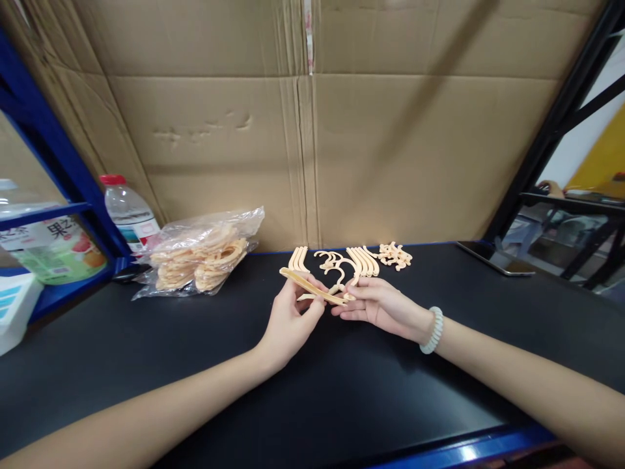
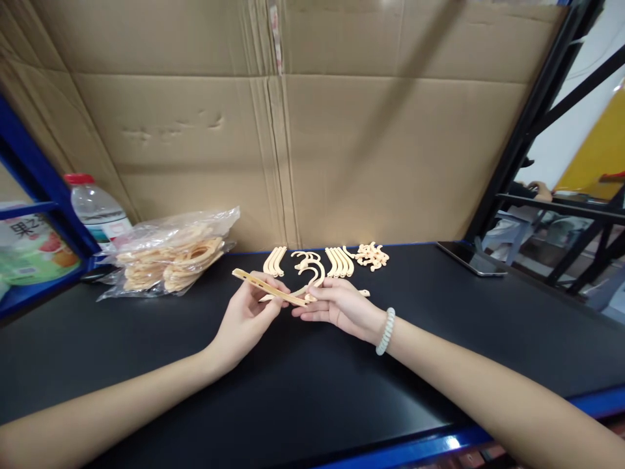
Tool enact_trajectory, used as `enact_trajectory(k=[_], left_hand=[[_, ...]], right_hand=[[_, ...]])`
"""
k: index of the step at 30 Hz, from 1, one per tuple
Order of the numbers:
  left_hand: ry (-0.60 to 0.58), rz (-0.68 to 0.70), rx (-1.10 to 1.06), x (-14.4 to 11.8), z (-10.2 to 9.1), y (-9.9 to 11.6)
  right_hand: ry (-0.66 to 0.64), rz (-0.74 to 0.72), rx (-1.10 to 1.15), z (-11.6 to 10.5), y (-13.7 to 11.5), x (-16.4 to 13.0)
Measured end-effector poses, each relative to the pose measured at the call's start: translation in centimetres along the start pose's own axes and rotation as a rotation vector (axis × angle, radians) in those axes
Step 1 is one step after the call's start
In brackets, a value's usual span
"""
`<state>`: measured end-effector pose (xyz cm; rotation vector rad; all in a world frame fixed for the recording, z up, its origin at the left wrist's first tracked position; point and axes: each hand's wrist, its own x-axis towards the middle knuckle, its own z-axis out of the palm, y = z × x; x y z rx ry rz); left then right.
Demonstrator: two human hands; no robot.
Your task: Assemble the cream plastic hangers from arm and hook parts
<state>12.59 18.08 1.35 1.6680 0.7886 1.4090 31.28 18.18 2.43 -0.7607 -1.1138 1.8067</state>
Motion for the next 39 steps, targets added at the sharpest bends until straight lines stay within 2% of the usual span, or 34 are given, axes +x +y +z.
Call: enact_trajectory(k=[16,26,33,39], left_hand=[[-0.016,0.052,0.049,-0.4,0.1,0.3],[0.073,-0.032,-0.002,-1.4,0.5,0.8],[0.078,-0.020,0.028,-1.6,0.6,1.0],[0.081,-0.025,0.033,-1.5,0.6,1.3]], right_hand=[[0.017,-0.024,0.049,0.3,0.2,0.0],[-0.004,-0.026,-0.028,0.5,0.0,-0.4],[-0.047,-0.113,-0.129,0.5,0.1,-0.7],[-0.013,-0.181,-0.175,0.9,0.4,-0.8]])
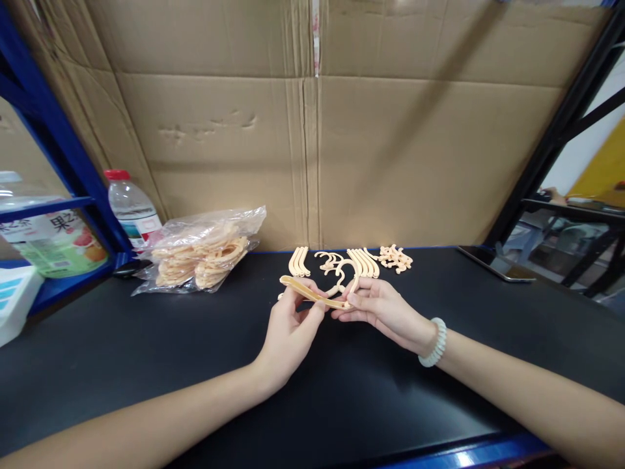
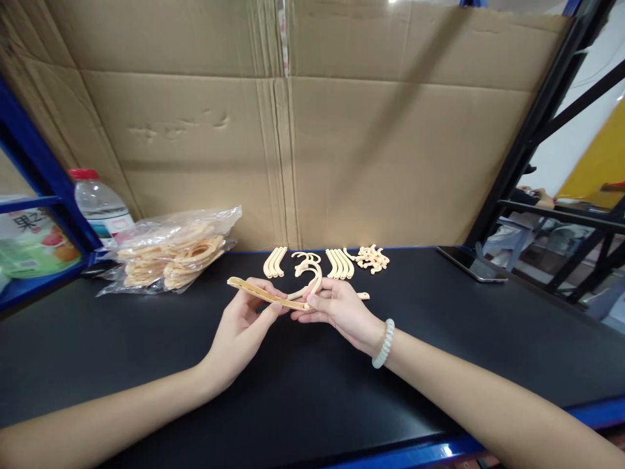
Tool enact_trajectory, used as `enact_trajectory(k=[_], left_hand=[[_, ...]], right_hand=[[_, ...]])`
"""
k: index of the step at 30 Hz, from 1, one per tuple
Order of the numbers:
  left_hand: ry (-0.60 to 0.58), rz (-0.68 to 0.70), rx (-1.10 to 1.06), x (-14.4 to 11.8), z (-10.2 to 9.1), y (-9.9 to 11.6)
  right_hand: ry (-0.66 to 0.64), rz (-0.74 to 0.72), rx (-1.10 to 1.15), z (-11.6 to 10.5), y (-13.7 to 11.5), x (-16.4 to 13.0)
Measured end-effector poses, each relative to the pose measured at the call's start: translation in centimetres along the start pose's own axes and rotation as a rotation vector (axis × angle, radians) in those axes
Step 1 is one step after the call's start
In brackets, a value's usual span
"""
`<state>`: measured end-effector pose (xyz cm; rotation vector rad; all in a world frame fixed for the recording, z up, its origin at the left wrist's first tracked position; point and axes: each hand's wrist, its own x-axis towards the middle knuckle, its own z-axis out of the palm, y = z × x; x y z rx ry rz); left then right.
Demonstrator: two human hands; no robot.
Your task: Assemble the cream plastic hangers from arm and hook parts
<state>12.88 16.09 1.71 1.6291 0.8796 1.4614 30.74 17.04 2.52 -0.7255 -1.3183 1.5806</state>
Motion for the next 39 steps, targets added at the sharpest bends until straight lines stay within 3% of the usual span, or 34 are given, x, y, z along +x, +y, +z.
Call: enact_trajectory(k=[8,26,33,37,39], left_hand=[[-0.056,-0.077,-0.102,-0.5,0.3,-0.1],[0.013,-0.196,-0.185,-0.2,0.5,-0.6],[-0.177,-0.288,-0.263,-0.1,0.7,-0.6],[-0.151,-0.366,-0.255,0.0,0.7,-0.3],[-0.104,-0.407,-0.275,0.2,0.6,-0.2]], right_hand=[[0.146,-0.030,-0.100,0.6,0.3,-0.2],[0.161,-0.079,-0.255,0.6,0.0,-0.3],[0.082,-0.033,-0.199,0.9,0.4,-0.3],[0.114,-0.058,-0.228,0.1,-0.1,0.2],[0.164,-0.142,-0.299,-1.1,-0.7,0.8]])
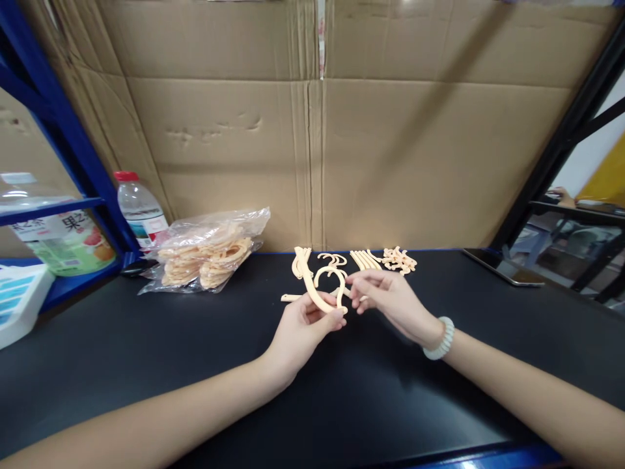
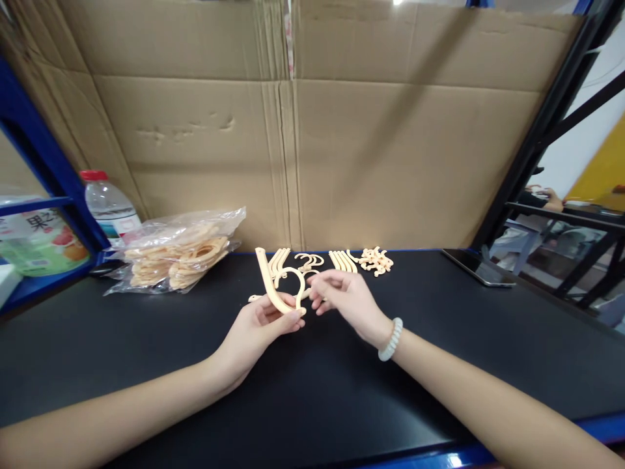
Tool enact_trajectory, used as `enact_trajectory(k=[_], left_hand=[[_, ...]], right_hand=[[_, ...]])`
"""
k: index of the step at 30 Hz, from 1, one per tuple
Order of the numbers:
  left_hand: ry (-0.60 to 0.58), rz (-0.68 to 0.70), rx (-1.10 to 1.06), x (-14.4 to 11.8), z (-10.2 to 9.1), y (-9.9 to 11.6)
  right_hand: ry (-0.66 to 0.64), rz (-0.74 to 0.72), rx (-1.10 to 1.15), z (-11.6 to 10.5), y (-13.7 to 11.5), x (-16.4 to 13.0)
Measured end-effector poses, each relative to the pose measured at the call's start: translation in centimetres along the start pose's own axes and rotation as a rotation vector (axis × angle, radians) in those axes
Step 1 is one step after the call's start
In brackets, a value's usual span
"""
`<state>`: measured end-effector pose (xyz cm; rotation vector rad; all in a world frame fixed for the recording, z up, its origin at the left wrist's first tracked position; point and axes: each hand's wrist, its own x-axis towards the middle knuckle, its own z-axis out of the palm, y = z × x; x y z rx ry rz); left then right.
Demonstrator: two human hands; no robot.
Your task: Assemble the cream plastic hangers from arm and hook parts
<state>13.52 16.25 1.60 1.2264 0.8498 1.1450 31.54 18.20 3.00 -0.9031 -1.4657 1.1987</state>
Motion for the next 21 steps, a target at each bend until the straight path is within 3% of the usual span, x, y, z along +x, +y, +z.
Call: enact_trajectory(k=[4,7,9,14,18,21], left_hand=[[0.057,-0.035,-0.061,0.1,0.1,0.2],[0.064,-0.049,-0.076,0.1,0.2,0.2],[0.073,-0.055,-0.098,0.0,0.2,0.3],[0.074,-0.066,-0.130,-0.1,0.1,0.3],[0.068,-0.051,-0.123,-0.1,0.0,0.0],[0.070,-0.032,-0.128,-0.1,0.0,-0.1]], right_hand=[[0.077,-0.288,-0.512,-3.1,0.3,2.3],[-0.022,-0.434,-0.903,-4.9,1.4,4.0],[-0.095,-0.450,-1.018,-5.4,2.3,4.8],[-0.126,-0.421,-1.057,-5.7,4.0,5.8],[-0.029,-0.410,-0.987,-5.7,3.6,5.7],[0.084,-0.369,-0.800,-5.3,2.2,4.9]])
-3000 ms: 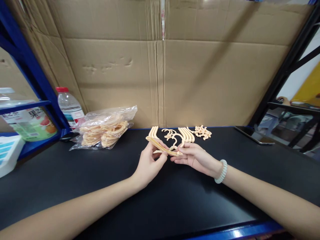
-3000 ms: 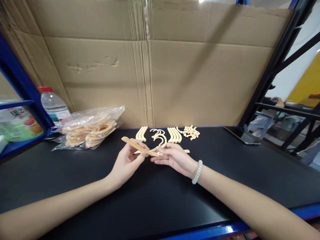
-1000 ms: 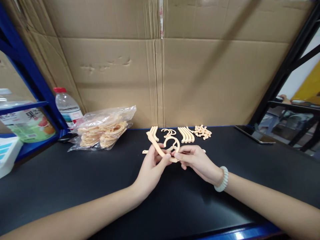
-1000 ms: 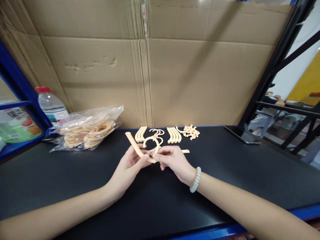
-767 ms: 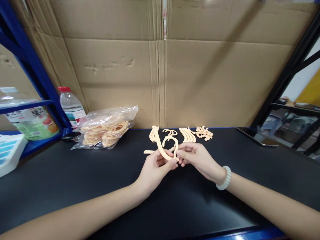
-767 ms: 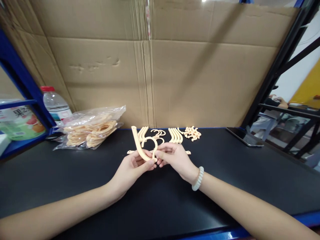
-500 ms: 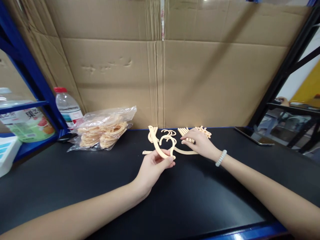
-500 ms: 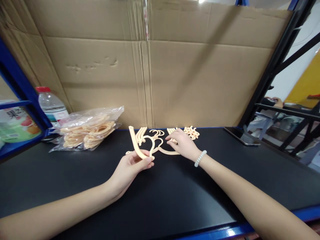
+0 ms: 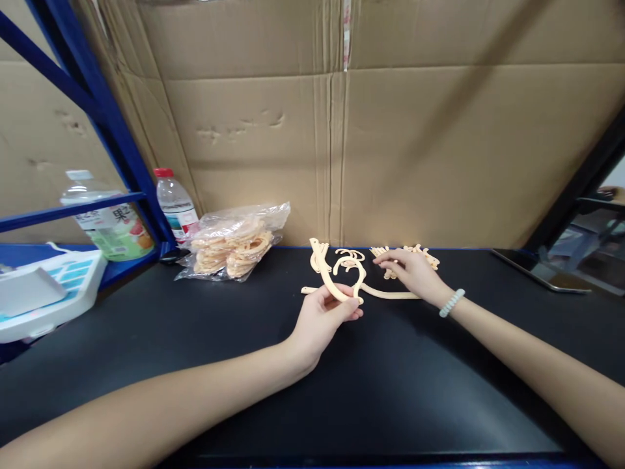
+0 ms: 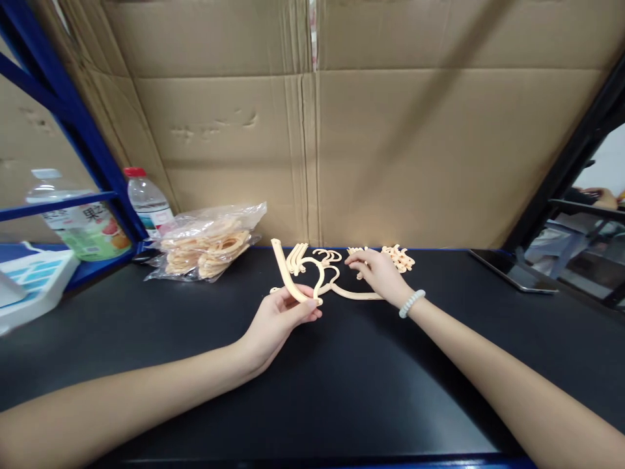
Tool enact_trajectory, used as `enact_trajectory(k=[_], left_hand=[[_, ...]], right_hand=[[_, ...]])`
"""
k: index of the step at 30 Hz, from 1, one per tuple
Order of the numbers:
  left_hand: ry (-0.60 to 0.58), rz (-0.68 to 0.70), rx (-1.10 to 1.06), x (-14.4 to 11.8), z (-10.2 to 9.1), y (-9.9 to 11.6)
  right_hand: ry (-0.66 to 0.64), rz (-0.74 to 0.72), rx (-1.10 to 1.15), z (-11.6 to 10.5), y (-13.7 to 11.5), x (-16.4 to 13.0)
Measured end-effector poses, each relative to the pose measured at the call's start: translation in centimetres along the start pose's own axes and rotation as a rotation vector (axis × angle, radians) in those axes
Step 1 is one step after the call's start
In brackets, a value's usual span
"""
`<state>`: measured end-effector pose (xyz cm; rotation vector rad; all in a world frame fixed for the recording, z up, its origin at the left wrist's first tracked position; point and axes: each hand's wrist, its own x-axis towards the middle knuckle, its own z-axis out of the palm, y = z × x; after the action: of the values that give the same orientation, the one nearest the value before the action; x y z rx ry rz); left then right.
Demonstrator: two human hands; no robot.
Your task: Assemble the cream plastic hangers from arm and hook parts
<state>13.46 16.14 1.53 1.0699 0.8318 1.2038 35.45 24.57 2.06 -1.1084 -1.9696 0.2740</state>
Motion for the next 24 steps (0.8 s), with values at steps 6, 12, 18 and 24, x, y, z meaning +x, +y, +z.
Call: enact_trajectory(k=[6,12,18,24], left_hand=[[0.010,0.020,0.001,-0.1,0.0,-0.1],[-0.001,0.050,-0.015,0.1,-0.2,-0.4],[0.016,0.043,-0.040,0.3,-0.1,-0.3],[-0.007,0.043,-0.023,0.2,-0.2,-0.2]], right_hand=[[0.134,0.148,0.516,-1.0,-4.4,-1.7],[0.186,0.295,0.783,0.1,-7.0,-3.4],[0.145,0.372,0.865,0.6,-7.3,-3.9],[0.154,0.466,1.003,0.8,-7.8,-4.1]])
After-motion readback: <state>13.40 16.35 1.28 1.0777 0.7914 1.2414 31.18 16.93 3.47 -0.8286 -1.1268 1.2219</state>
